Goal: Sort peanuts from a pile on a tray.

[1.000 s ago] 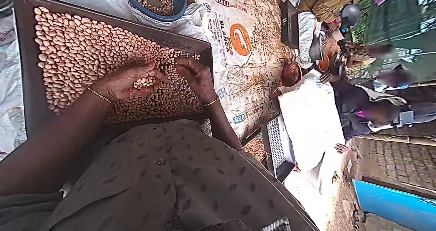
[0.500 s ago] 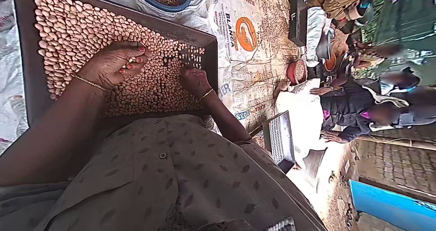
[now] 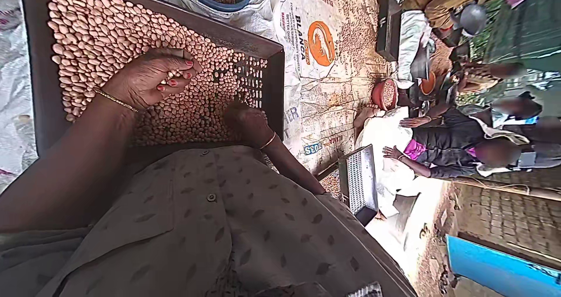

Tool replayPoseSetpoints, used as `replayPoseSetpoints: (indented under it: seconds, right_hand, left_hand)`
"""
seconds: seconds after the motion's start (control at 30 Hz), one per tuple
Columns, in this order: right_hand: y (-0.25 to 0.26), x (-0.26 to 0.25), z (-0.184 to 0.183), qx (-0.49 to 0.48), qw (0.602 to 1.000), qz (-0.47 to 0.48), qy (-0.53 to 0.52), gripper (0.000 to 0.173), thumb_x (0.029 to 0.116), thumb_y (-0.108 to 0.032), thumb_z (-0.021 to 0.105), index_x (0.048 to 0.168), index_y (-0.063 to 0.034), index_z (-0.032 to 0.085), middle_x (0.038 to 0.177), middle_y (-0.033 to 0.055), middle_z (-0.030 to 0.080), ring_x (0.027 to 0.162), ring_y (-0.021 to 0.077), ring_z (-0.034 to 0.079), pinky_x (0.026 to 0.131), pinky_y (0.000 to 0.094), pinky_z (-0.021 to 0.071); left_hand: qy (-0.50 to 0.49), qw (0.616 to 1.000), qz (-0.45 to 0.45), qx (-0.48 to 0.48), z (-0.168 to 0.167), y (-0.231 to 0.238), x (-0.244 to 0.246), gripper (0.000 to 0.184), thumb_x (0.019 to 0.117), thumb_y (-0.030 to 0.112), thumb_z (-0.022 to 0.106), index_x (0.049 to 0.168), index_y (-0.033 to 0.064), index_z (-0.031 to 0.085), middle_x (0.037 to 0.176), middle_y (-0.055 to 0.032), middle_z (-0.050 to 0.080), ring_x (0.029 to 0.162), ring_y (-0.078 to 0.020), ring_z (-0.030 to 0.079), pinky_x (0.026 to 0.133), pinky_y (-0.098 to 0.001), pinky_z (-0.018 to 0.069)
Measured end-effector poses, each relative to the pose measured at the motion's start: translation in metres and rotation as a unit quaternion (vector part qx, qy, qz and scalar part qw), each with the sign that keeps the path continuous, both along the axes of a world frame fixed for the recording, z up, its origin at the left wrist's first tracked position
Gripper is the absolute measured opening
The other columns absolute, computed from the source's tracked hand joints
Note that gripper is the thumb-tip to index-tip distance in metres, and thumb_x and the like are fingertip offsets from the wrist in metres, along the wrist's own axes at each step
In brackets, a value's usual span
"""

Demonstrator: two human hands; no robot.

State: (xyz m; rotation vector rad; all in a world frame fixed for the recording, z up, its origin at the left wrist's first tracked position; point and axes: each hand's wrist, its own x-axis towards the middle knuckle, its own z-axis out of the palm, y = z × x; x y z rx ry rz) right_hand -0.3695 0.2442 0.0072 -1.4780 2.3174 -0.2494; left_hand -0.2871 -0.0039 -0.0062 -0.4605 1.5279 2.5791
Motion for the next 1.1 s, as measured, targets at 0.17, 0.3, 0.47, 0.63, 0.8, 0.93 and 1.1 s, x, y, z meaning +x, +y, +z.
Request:
replayPoseSetpoints:
  seconds: [0.17,0.3,0.47,0.63,0.8,0.93,1.1]
  right_hand:
    - [0.007,0.003,-0.029,-0.084,0.992,0.010,0.098,0.014,0.0972,-0.005,0.060,0.100,-0.0034,0.074,0.111,0.0151,0.071,0.100,0.0320,0.070,0.075,0.0445,0.0603]
    - [0.006,0.004,-0.032,-0.087,0.989,0.021,0.117,0.013,0.0930,-0.002,0.063,0.098,-0.0058,0.075,0.108,0.0130,0.071,0.100,0.0317,0.069,0.074,0.0445,0.0599]
    - [0.010,-0.014,-0.027,-0.154,0.986,-0.063,0.029,0.014,0.0950,-0.010,0.066,0.101,-0.0045,0.077,0.108,0.0140,0.072,0.095,0.0281,0.072,0.077,0.0473,0.0599]
    - [-0.006,-0.023,0.009,-0.344,0.923,-0.126,-0.115,0.024,0.0937,0.002,0.065,0.116,0.0084,0.071,0.098,0.0169,0.073,0.074,0.0139,0.069,0.070,0.0283,0.0604]
    - [-0.006,-0.012,-0.012,-0.225,0.969,-0.072,-0.079,0.009,0.0933,-0.004,0.067,0.096,0.0027,0.073,0.087,0.0139,0.073,0.073,0.0220,0.069,0.069,0.0397,0.0579]
    - [0.003,0.003,-0.026,-0.063,0.995,-0.077,0.029,0.018,0.0972,-0.011,0.062,0.107,-0.0041,0.076,0.110,0.0165,0.073,0.096,0.0332,0.073,0.078,0.0529,0.0594]
    - [0.000,0.017,-0.022,0.001,0.989,-0.099,0.111,0.017,0.0982,-0.010,0.060,0.105,-0.0038,0.075,0.110,0.0159,0.071,0.097,0.0325,0.072,0.074,0.0481,0.0599]
  left_hand:
    - [-0.007,1.000,-0.001,-0.010,-0.003,0.001,-0.002,0.027,0.1089,0.015,0.039,0.097,0.0178,0.063,0.074,0.0090,0.059,0.043,0.0057,0.035,0.036,-0.0085,0.0266]
    - [-0.005,1.000,-0.002,-0.020,-0.003,0.003,-0.001,0.029,0.1099,0.018,0.038,0.095,0.0165,0.063,0.075,0.0087,0.059,0.042,0.0056,0.034,0.035,-0.0083,0.0256]
    - [-0.008,0.999,-0.025,-0.025,0.000,0.006,-0.002,0.035,0.1114,0.024,0.035,0.095,0.0155,0.064,0.072,0.0077,0.057,0.041,0.0050,0.035,0.035,-0.0088,0.0266]
    - [-0.047,0.989,-0.116,-0.073,-0.004,0.018,0.000,0.051,0.1107,0.048,0.027,0.104,0.0203,0.070,0.085,0.0040,0.069,0.062,-0.0023,0.056,0.050,-0.0132,0.0370]
    - [-0.075,0.988,-0.126,-0.037,-0.002,0.026,-0.002,0.039,0.1107,0.037,0.036,0.096,0.0173,0.067,0.077,0.0052,0.063,0.051,0.0016,0.046,0.043,-0.0111,0.0331]
    - [-0.023,0.996,-0.084,0.011,-0.007,0.014,-0.004,0.030,0.1090,0.019,0.039,0.086,0.0182,0.057,0.065,0.0090,0.048,0.043,0.0044,0.035,0.036,-0.0090,0.0272]
    - [-0.016,0.999,-0.028,0.017,-0.004,0.009,-0.005,0.030,0.1102,0.021,0.039,0.084,0.0202,0.055,0.065,0.0104,0.048,0.041,0.0054,0.032,0.035,-0.0083,0.0251]
